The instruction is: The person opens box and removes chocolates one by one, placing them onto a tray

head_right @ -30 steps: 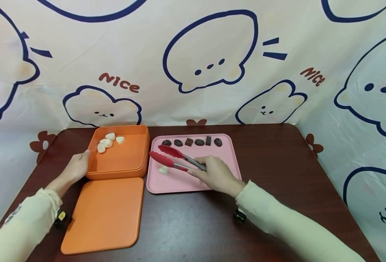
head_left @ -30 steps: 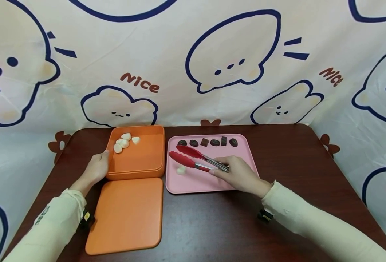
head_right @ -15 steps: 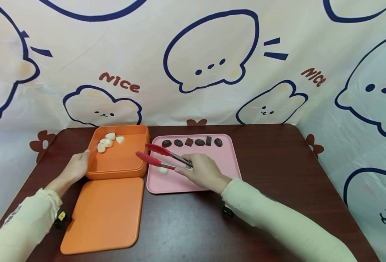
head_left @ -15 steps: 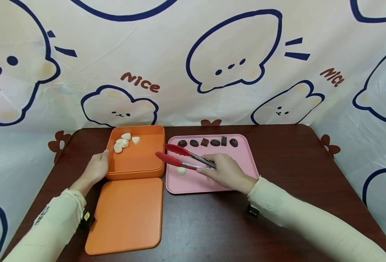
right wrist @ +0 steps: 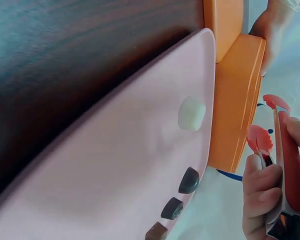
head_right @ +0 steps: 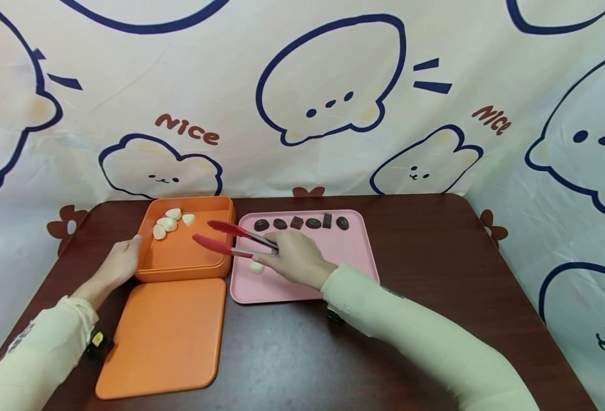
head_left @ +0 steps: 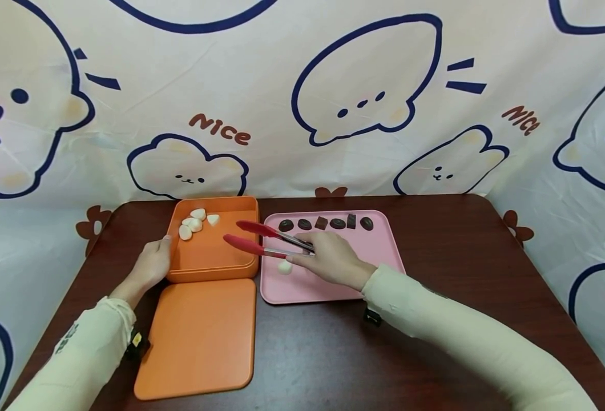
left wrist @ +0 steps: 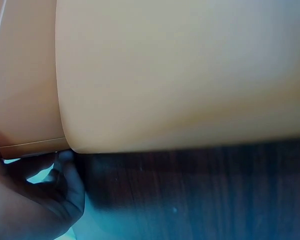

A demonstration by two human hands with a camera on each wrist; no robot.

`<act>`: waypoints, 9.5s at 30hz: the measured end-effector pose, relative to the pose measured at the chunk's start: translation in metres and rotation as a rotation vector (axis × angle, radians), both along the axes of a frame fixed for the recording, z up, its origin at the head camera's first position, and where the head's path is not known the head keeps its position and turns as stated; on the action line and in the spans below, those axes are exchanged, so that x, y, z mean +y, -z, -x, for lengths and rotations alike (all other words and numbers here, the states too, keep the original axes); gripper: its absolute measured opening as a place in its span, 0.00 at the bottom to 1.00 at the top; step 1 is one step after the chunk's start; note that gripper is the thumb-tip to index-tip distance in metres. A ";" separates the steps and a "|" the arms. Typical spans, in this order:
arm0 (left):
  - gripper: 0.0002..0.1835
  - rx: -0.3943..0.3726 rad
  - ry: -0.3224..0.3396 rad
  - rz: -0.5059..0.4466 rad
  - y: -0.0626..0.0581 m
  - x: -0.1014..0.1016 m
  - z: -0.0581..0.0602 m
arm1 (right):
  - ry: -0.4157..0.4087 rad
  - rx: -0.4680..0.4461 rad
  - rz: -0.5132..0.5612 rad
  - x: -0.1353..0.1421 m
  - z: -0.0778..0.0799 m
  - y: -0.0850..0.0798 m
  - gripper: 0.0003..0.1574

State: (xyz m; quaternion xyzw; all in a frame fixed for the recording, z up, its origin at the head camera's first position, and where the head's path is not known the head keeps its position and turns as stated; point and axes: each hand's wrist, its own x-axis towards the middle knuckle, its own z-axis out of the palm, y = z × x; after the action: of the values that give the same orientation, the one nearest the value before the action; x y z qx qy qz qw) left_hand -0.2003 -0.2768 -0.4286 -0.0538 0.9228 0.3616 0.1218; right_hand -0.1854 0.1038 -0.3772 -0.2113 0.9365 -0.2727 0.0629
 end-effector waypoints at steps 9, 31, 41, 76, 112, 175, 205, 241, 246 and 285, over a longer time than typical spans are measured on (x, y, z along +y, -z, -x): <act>0.41 0.003 -0.005 -0.004 0.001 0.000 0.000 | -0.005 -0.003 -0.031 -0.020 0.011 -0.001 0.31; 0.40 0.006 0.007 0.003 0.000 -0.003 0.001 | 0.010 -0.009 -0.104 -0.068 0.043 0.002 0.27; 0.41 -0.006 0.013 -0.005 -0.001 -0.001 0.002 | 0.021 0.040 -0.235 -0.088 0.055 0.000 0.22; 0.43 -0.035 0.015 -0.016 -0.002 -0.003 0.002 | -0.065 0.237 -0.364 -0.091 0.039 0.005 0.21; 0.43 0.001 0.009 -0.014 0.001 0.000 0.000 | -0.043 0.174 -0.186 -0.044 0.014 -0.006 0.21; 0.42 0.008 0.009 -0.026 0.000 0.000 -0.002 | 0.012 0.250 -0.083 0.055 -0.039 -0.001 0.20; 0.41 0.004 -0.009 -0.017 0.000 0.000 0.001 | 0.081 0.166 -0.157 0.113 -0.062 0.021 0.22; 0.40 -0.021 -0.015 -0.016 0.001 -0.001 0.001 | 0.116 0.144 -0.163 0.121 -0.068 0.025 0.26; 0.41 -0.023 -0.018 -0.021 0.000 0.000 0.000 | 0.134 0.167 -0.147 0.115 -0.064 0.021 0.25; 0.43 -0.032 -0.009 -0.025 0.000 -0.001 -0.001 | 0.072 0.115 -0.036 0.015 -0.013 0.011 0.16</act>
State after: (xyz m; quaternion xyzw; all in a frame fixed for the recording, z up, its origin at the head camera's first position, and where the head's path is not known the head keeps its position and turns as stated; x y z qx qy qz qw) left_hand -0.1990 -0.2778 -0.4282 -0.0622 0.9159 0.3726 0.1356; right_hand -0.1725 0.1186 -0.3881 -0.1915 0.9503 -0.2453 0.0030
